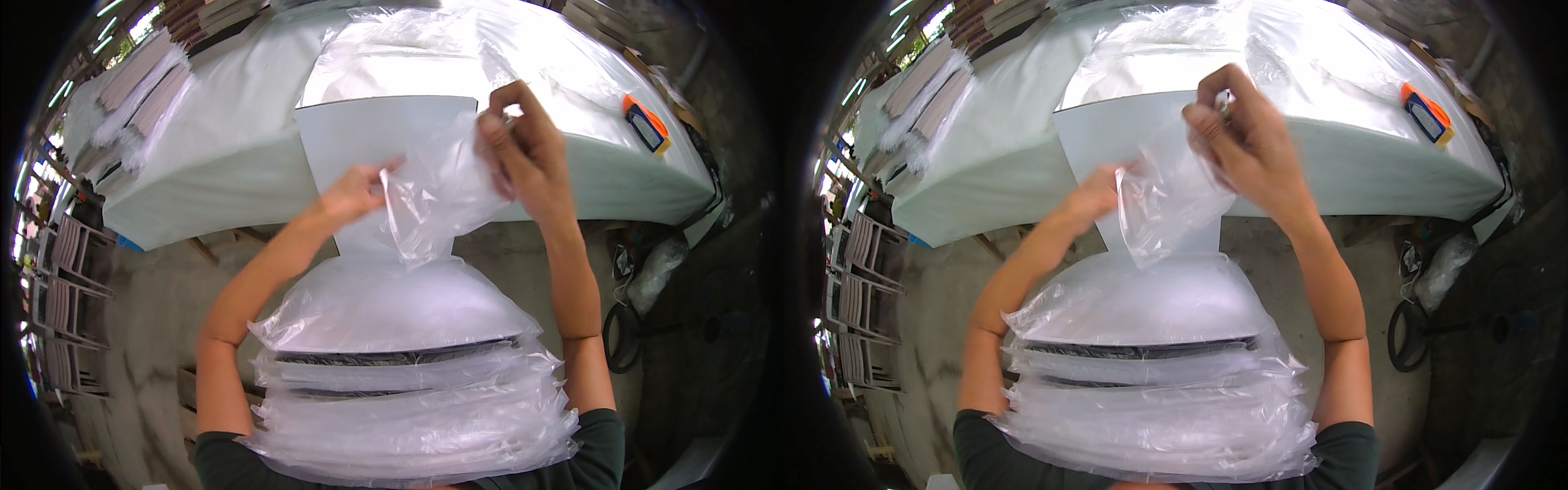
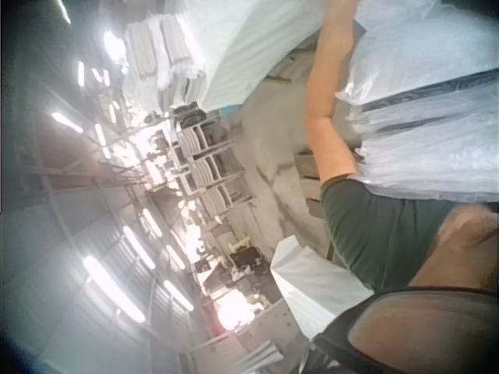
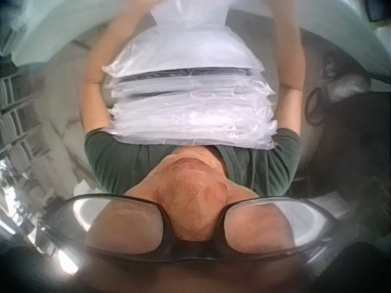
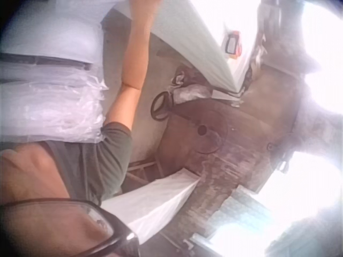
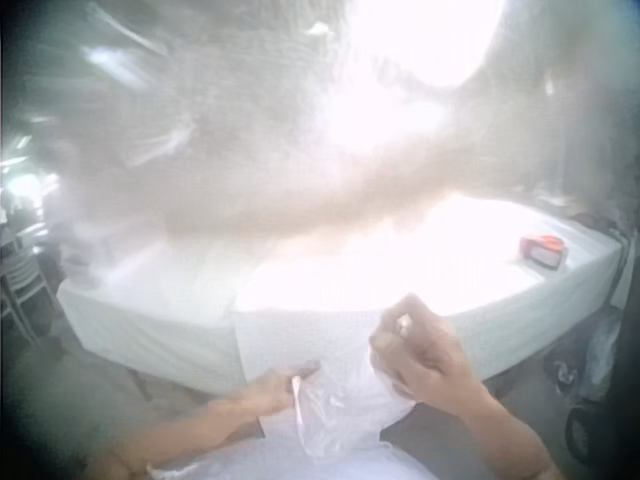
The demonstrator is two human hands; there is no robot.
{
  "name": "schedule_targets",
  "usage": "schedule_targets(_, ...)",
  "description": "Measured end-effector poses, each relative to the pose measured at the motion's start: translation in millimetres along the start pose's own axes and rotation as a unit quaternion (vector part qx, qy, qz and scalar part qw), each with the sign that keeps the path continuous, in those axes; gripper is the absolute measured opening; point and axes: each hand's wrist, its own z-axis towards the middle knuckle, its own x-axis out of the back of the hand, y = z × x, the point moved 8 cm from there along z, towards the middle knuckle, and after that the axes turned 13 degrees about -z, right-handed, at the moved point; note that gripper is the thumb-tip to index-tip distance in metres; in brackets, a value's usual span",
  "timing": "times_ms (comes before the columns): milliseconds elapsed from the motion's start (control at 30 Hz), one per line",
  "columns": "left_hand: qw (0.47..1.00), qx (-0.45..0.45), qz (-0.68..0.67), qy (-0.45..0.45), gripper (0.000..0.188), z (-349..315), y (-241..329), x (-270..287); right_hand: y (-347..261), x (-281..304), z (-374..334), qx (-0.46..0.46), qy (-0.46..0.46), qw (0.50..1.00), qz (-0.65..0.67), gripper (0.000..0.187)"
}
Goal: The person wraps individual black books in clear plastic film and stacks them on a table.
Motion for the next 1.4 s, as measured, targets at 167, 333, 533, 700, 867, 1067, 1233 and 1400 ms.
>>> schedule_targets(167, 0.980, -0.200, -0.002, -0.018, 0.067, -8.8, 108.9, -17.8, 8.7, -18.2, 5.1, -0.010, 0.041, 0.994, -0.103, 0.016)
schedule_targets(333, 0.970, -0.131, -0.173, -0.111, 0.044, -55.6, 94.6, -18.8, 48.0, -22.1, -4.1, -0.213, -0.215, 0.945, -0.121, 0.026)
schedule_targets(533, 0.727, -0.286, -0.579, -0.235, 0.041, -85.0, 71.8, 13.2, 132.4, -66.0, -75.3, -0.190, -0.379, 0.871, 0.249, 0.022)
schedule_targets(700, 0.663, -0.319, -0.605, -0.305, 0.040, -110.6, 74.1, 17.8, 134.4, -58.2, -60.1, -0.157, -0.260, 0.923, 0.237, 0.019)
schedule_targets(867, 0.715, -0.329, -0.541, -0.298, 0.042, -113.4, 65.7, 47.4, 98.2, 2.0, -19.7, -0.216, 0.110, 0.883, 0.401, 0.028)
schedule_targets(1067, 0.971, -0.058, -0.224, -0.060, 0.047, -80.3, 47.9, 57.7, 121.2, 1.7, -25.6, -0.176, -0.170, 0.968, 0.052, 0.027)
schedule_targets(1233, 0.937, -0.106, -0.199, 0.267, 0.051, -70.7, 32.2, 86.8, 118.3, 43.6, 19.7, -0.058, 0.137, 0.966, -0.213, 0.047)
schedule_targets(1400, 0.863, -0.242, 0.077, 0.437, 0.056, -78.4, 60.3, 89.3, 98.6, 15.1, 10.7, 0.033, 0.151, 0.874, -0.461, 0.064)
